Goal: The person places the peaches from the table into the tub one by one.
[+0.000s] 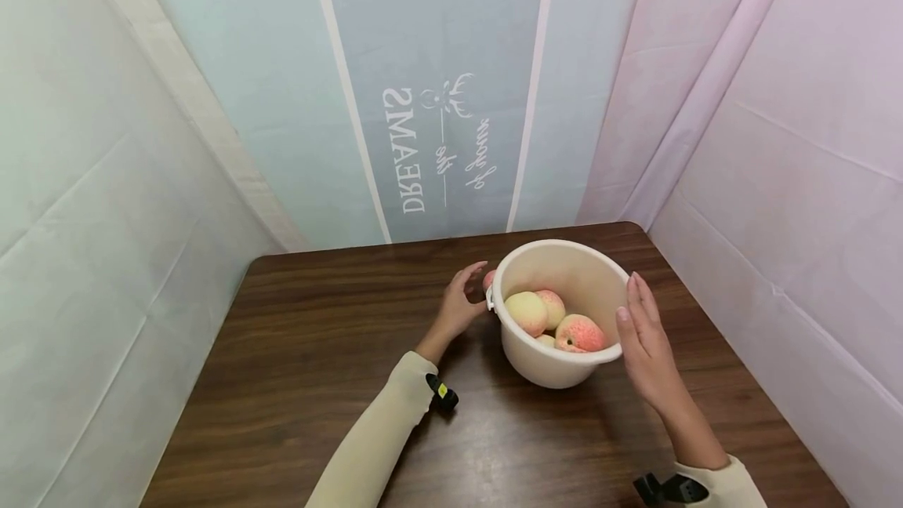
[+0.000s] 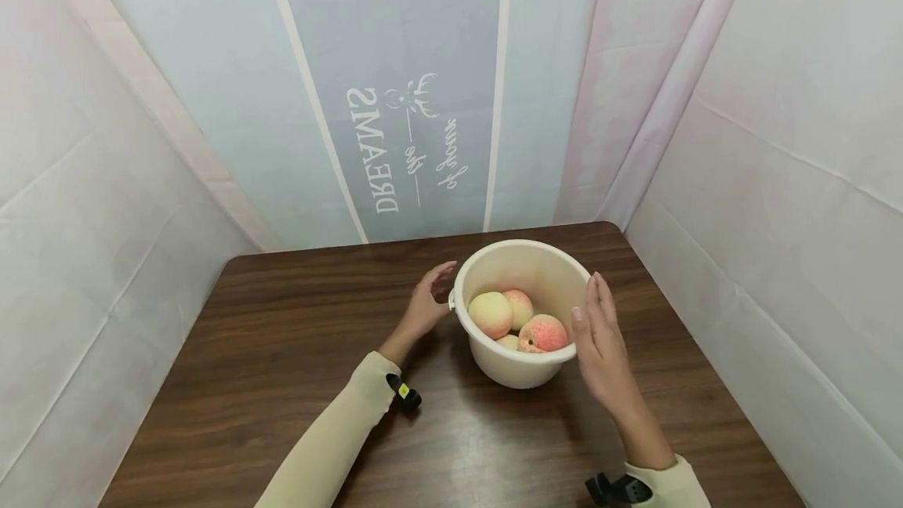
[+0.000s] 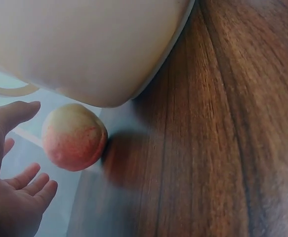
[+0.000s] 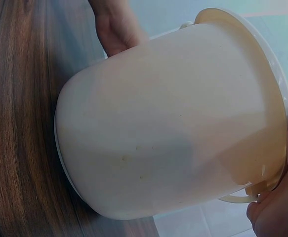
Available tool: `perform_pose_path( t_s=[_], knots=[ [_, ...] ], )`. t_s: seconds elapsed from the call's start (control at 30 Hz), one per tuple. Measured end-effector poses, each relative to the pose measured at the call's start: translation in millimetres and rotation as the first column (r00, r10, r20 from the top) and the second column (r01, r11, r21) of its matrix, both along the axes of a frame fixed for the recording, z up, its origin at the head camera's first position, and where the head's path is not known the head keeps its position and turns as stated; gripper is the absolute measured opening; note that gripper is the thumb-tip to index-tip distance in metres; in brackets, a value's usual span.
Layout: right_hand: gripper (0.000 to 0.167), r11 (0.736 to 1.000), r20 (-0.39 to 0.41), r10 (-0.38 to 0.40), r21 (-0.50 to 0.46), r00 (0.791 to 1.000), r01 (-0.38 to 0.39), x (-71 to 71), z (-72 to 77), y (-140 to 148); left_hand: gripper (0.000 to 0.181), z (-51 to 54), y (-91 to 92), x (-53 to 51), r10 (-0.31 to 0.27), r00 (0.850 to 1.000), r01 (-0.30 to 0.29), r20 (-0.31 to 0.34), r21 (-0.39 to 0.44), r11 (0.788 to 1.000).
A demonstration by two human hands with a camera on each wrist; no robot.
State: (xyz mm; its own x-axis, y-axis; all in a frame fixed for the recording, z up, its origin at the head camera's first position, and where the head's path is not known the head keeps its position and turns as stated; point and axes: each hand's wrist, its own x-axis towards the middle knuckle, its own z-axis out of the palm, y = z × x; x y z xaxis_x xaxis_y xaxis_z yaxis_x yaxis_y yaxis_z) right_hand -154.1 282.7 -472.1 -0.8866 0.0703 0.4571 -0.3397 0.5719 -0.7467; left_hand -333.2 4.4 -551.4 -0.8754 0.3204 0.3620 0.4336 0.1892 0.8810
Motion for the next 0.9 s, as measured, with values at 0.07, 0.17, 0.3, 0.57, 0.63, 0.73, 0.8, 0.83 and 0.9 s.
perform_pose_path(
  t_s=[0.07,0.17,0.3,0.57,0.63,0.73,0.8,0.83,0.9],
  knots=[
    [0.057,1.000,-0.001,0.000,0.004,1.000,0.000,-0.2,-0.3,0.0,0.076,-1.5,1.2,-1.1,0.006,1.000,-0.006,-0.012,-0.010,1.000],
    [0.057,1.000,0.002,-0.003,0.016,1.000,0.003,-0.8,-1.7,0.5,0.075,-3.1,2.6,-2.0,0.007,1.000,-0.008,-0.026,-0.027,1.000],
    [0.057,1.000,0.001,-0.003,0.024,1.000,0.003,-1.5,-4.0,1.2,0.073,-6.6,5.2,-3.2,-0.001,0.999,-0.001,-0.051,-0.048,0.999],
    [0.057,1.000,-0.015,0.003,0.012,1.000,-0.003,3.4,-6.3,-0.2,0.070,-9.1,9.8,-2.0,0.022,0.995,-0.029,-0.093,-0.082,0.996],
    [0.057,1.000,-0.016,0.007,0.011,1.000,-0.007,4.8,-6.5,-0.5,0.070,-9.7,11.2,-2.0,0.033,0.995,-0.042,-0.097,-0.097,0.994],
    [0.057,1.000,-0.013,0.005,0.016,1.000,-0.005,6.2,-7.6,-0.5,0.070,-10.7,14.0,-2.5,0.039,0.994,-0.050,-0.098,-0.114,0.992],
    [0.057,1.000,-0.011,-0.002,0.021,1.000,0.002,6.7,-8.8,-0.1,0.069,-11.3,16.1,-3.2,0.036,0.994,-0.049,-0.101,-0.122,0.991],
    [0.057,1.000,-0.011,-0.004,0.022,1.000,0.004,6.9,-9.5,0.1,0.069,-11.6,17.1,-3.5,0.034,0.994,-0.047,-0.103,-0.122,0.991],
    [0.057,1.000,-0.010,-0.008,0.023,1.000,0.008,7.2,-10.5,0.4,0.068,-12.7,19.2,-4.8,0.033,0.993,-0.047,-0.114,-0.124,0.991]
  ],
)
